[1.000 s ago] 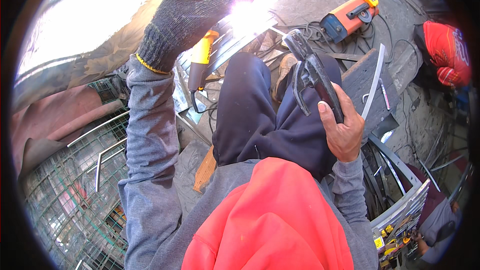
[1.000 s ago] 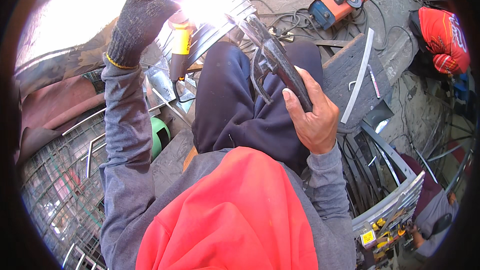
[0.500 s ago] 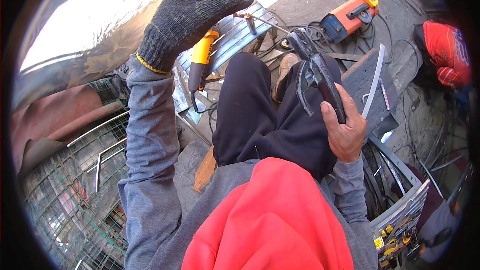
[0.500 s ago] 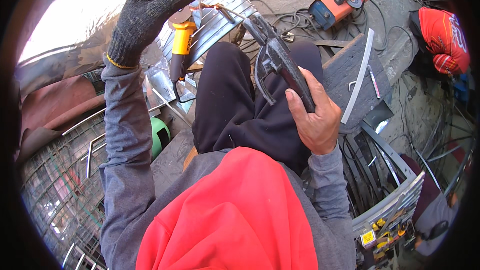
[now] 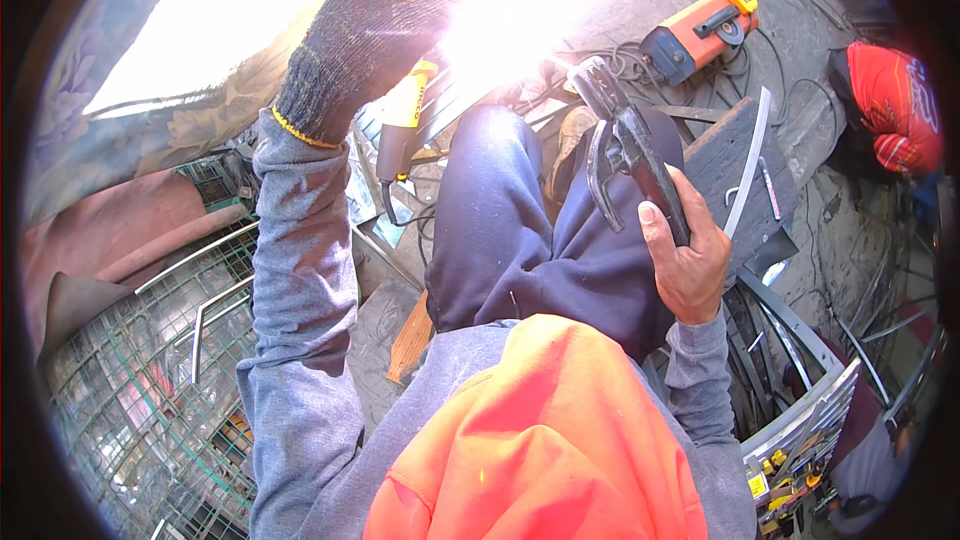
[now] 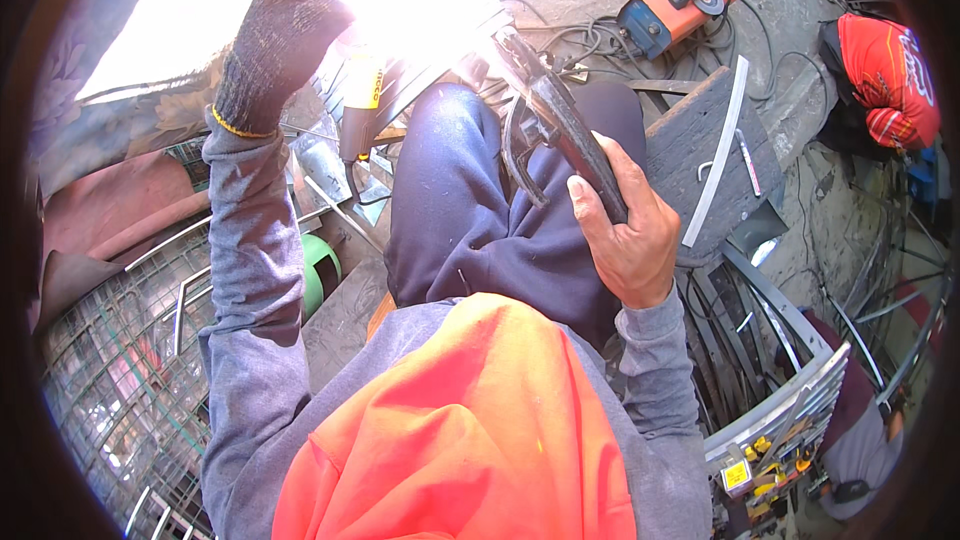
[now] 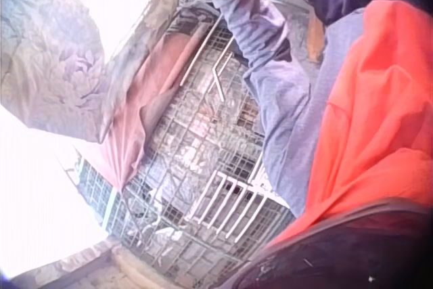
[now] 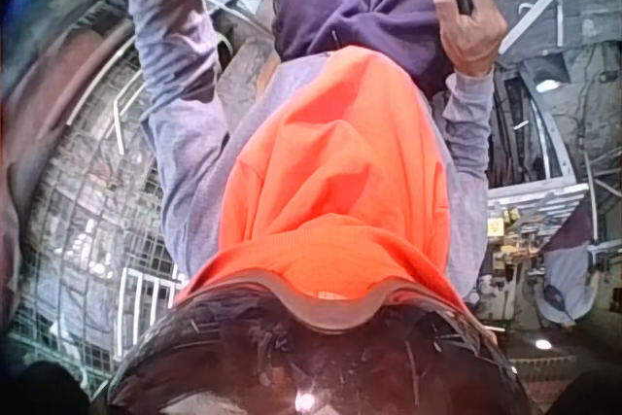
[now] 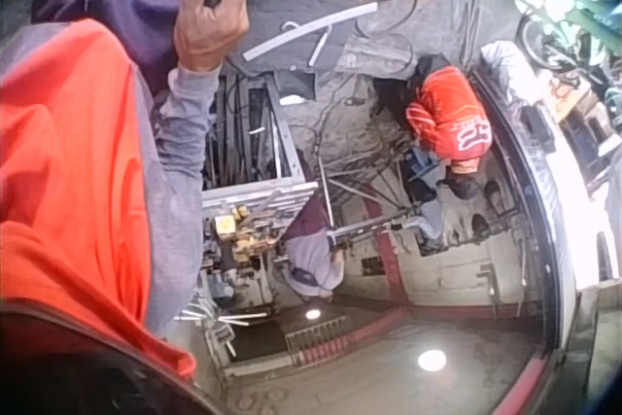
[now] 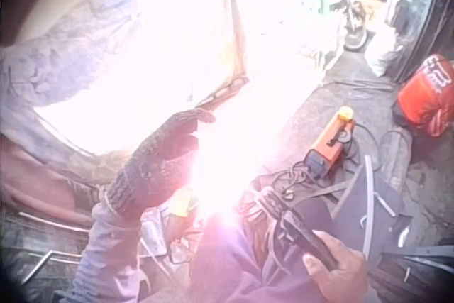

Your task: The recorder is assembling and welding metal pieces, including a flat triangular plate and a pipe section.

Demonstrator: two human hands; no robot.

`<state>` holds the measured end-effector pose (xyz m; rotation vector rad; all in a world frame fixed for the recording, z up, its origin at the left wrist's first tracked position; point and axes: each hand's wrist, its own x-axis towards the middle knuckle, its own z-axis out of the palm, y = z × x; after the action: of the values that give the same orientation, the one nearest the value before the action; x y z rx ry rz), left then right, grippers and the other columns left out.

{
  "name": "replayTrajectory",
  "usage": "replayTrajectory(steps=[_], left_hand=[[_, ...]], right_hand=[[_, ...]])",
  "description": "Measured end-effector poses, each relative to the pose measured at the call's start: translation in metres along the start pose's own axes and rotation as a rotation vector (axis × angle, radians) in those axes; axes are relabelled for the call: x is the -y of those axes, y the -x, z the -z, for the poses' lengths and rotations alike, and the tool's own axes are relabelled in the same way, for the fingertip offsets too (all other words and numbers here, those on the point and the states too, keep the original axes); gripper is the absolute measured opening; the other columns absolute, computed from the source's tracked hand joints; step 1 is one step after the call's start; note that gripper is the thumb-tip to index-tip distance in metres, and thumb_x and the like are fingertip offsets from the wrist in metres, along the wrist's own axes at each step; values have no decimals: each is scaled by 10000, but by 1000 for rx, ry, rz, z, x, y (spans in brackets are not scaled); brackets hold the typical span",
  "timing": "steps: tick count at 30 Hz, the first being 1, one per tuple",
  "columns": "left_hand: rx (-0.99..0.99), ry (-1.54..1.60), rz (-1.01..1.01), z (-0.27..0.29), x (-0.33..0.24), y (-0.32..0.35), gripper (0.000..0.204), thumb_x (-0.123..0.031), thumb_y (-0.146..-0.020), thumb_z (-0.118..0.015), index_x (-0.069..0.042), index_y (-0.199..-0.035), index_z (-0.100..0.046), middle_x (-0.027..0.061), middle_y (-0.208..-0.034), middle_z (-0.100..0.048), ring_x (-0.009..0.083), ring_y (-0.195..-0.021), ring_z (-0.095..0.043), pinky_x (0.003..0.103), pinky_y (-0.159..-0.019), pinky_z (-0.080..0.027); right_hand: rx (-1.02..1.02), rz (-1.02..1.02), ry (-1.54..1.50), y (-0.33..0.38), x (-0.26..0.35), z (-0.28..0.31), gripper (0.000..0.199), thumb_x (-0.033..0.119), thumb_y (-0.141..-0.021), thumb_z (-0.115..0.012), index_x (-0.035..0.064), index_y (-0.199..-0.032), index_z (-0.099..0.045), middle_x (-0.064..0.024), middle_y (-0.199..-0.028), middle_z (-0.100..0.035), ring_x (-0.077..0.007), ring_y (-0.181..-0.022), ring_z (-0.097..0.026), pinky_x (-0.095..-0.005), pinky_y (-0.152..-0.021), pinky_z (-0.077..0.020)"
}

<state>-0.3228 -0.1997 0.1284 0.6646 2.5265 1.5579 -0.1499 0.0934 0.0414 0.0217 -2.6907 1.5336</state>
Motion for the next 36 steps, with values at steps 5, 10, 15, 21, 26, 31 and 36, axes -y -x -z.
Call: replayTrajectory(steps=[5,10,15,21,26,31,36], left_hand=[[-180,354,-69,-23,-25,-11,426,-40,-939,-656,-35,-1350,-548,37,-1164,-591,93,-999,-561,252,-877,-488],[-56,52,226,-5,-17,-5,514,-181,-898,-777,-25,-1335,-555,33,-938,-608,99,-810,-588,258,-701,-488],[-40,21,259,-4,-17,-4,503,-186,-901,-774,-27,-1326,-558,38,-914,-615,110,-817,-602,260,-731,-496],[-39,17,255,-4,-18,-5,511,-196,-902,-775,-29,-1333,-557,46,-950,-616,115,-829,-603,276,-749,-505],[-48,19,218,-7,-20,-4,511,-181,-907,-764,-27,-1346,-553,65,-1092,-610,119,-878,-601,289,-789,-523],[-35,55,-4,-8,1,-1,448,19,-930,-621,-31,-1370,-551,35,-1238,-598,95,-990,-546,242,-896,-494],[39,482,-581,-20,46,-29,451,-38,-933,-659,-28,-1371,-551,54,-1250,-597,105,-1024,-565,265,-917,-499]], right_hand=[[10,0,8,0,-1,1,443,105,-909,-768,-19,-1311,-631,-168,-1121,-746,-208,-965,-744,-321,-814,-583],[-36,-16,-49,1,2,5,435,112,-930,-752,-25,-1321,-624,-144,-1118,-745,-169,-954,-724,-301,-811,-574],[-11,-45,-9,-1,6,7,440,119,-924,-760,-26,-1317,-627,-153,-1105,-748,-185,-956,-736,-307,-819,-579],[-5,-35,-6,-2,5,6,442,121,-918,-766,-25,-1313,-630,-166,-1127,-747,-215,-979,-746,-322,-829,-586],[-3,-37,1,-1,4,6,442,117,-915,-767,-25,-1311,-631,-173,-1136,-744,-222,-982,-748,-325,-831,-586],[-1,-29,2,-1,3,6,443,111,-911,-767,-21,-1311,-631,-173,-1128,-744,-218,-977,-748,-324,-825,-587],[6,-35,-2,-2,2,5,437,107,-919,-758,-20,-1316,-628,-162,-1092,-751,-194,-945,-742,-310,-805,-584]])
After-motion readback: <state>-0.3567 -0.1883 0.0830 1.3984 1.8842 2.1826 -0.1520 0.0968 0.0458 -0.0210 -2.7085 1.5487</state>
